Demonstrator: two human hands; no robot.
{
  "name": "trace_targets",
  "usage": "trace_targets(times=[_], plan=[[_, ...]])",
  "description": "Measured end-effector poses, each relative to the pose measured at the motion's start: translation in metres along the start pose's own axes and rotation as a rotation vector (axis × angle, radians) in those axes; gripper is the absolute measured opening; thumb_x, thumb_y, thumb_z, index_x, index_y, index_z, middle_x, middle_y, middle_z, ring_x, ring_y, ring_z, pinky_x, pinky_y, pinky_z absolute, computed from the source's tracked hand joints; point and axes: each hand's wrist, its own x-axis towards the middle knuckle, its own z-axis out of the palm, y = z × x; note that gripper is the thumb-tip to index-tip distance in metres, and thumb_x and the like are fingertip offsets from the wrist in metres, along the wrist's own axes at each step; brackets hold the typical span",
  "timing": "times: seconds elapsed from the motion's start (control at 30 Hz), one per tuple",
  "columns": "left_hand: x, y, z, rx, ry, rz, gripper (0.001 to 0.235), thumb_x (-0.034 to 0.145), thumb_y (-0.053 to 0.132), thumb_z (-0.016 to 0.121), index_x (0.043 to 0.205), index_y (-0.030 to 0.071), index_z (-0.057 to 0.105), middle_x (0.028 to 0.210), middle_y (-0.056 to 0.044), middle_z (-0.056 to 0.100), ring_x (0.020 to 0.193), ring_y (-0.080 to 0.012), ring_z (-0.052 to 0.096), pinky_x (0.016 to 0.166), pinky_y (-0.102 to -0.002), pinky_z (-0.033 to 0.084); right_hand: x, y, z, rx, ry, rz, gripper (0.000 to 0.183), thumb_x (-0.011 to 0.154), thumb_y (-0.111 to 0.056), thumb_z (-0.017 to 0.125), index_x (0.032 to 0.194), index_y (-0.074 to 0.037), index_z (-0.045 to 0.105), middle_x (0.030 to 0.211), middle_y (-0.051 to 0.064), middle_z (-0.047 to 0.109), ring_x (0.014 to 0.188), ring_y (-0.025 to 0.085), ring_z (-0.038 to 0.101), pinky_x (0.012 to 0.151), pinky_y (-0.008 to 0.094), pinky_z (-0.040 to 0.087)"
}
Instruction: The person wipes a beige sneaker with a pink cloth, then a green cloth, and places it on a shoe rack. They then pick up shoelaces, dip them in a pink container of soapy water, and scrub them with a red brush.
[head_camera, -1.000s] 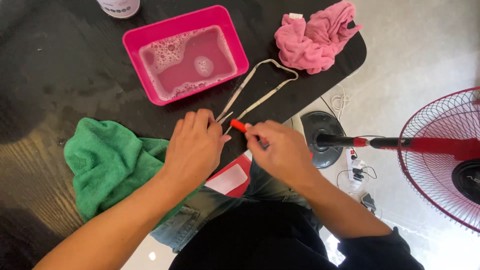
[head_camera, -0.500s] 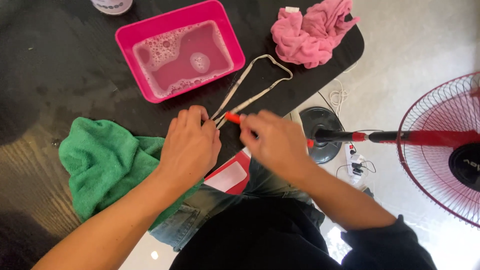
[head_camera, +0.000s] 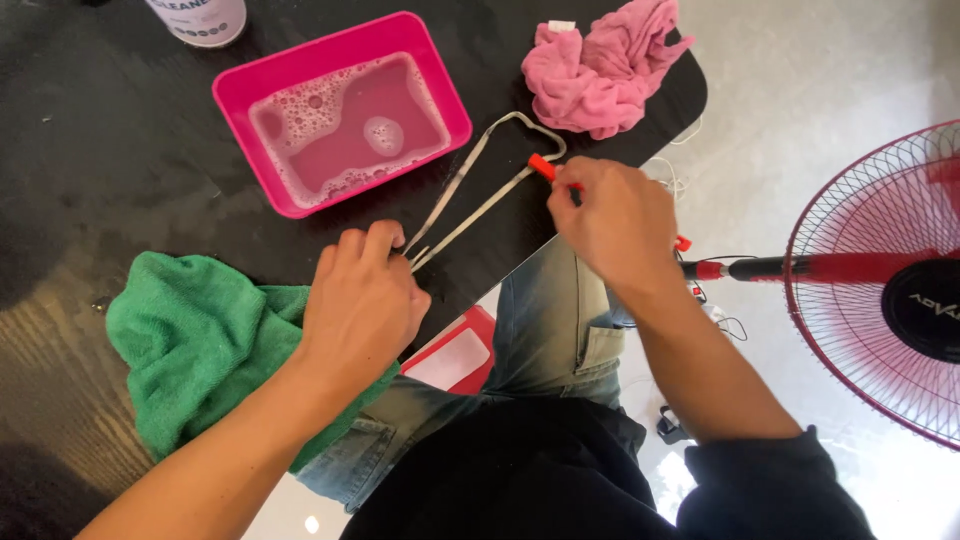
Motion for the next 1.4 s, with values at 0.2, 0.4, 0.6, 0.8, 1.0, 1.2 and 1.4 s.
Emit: trace_targets(times=[0.2, 0.4, 0.6, 0.8, 1.0, 1.2, 1.4], plan=[[0.002, 0.003, -0.011, 0.019, -0.005, -0.007, 0.021, 0.069, 0.02, 0.073, 0.057, 0.006, 0.062, 0.104, -0.012, 0.057, 0.086, -0.0346, 0.06, 0.065, -0.042, 0.042, -0.043, -0.043, 0.001, 0.048, 0.004, -0.171, 0.02, 0.094, -0.036, 0.066, 0.078, -0.025, 0.071, 0.067, 0.001, 0.065, 0.071, 0.03, 0.072, 0.064, 0.042, 0.057], [-0.003, 0.002, -0.008, 0.103, -0.05, 0.025, 0.02, 0.068, 0.018, 0.073, 0.056, 0.007, 0.062, 0.107, -0.012, 0.056, 0.09, -0.036, 0.06, 0.067, -0.042, 0.042, 0.006, -0.002, 0.003, -0.011, 0.061, -0.062, 0.022, 0.101, -0.031, 0.062, 0.083, -0.021, 0.069, 0.066, 0.005, 0.063, 0.069, 0.037, 0.07, 0.063, 0.049, 0.056], [-0.003, 0.002, -0.01, 0.094, -0.079, -0.005, 0.023, 0.069, 0.019, 0.072, 0.053, 0.007, 0.062, 0.111, -0.011, 0.056, 0.09, -0.0346, 0.06, 0.066, -0.042, 0.042, -0.025, -0.04, -0.004, 0.045, -0.042, -0.187, 0.014, 0.093, -0.034, 0.065, 0.081, -0.029, 0.071, 0.069, 0.0, 0.065, 0.071, 0.028, 0.072, 0.067, 0.04, 0.058], [-0.004, 0.004, -0.012, 0.127, -0.125, 0.018, 0.021, 0.067, 0.02, 0.075, 0.054, 0.007, 0.064, 0.113, -0.012, 0.056, 0.091, -0.0355, 0.06, 0.067, -0.042, 0.042, 0.013, -0.001, 0.005, -0.023, -0.019, -0.057, 0.026, 0.102, -0.038, 0.058, 0.082, -0.026, 0.069, 0.068, 0.0, 0.065, 0.069, 0.032, 0.071, 0.068, 0.046, 0.057], [-0.006, 0.003, -0.012, 0.125, -0.138, 0.013, 0.021, 0.069, 0.018, 0.071, 0.054, 0.006, 0.063, 0.115, -0.013, 0.055, 0.091, -0.0352, 0.059, 0.067, -0.042, 0.042, -0.011, -0.036, -0.01, 0.12, -0.043, -0.152, 0.02, 0.096, -0.032, 0.063, 0.084, -0.02, 0.072, 0.072, 0.012, 0.067, 0.075, 0.041, 0.07, 0.069, 0.054, 0.057], [0.002, 0.003, -0.024, 0.105, -0.119, -0.018, 0.019, 0.066, 0.021, 0.07, 0.055, 0.006, 0.065, 0.108, -0.013, 0.055, 0.088, -0.0362, 0.056, 0.068, -0.043, 0.038, 0.003, -0.004, -0.005, 0.055, 0.098, -0.181, 0.018, 0.098, -0.04, 0.069, 0.087, -0.026, 0.067, 0.065, 0.002, 0.059, 0.07, 0.029, 0.07, 0.062, 0.044, 0.057], [0.005, 0.002, -0.057, 0.263, -0.072, -0.058, 0.028, 0.061, 0.033, 0.074, 0.074, 0.009, 0.066, 0.096, -0.014, 0.054, 0.09, -0.0373, 0.054, 0.077, -0.047, 0.037, 0.01, 0.006, -0.013, 0.312, 0.108, -0.286, 0.014, 0.094, -0.025, 0.082, 0.086, -0.016, 0.075, 0.057, 0.003, 0.059, 0.057, 0.027, 0.065, 0.057, 0.037, 0.05]])
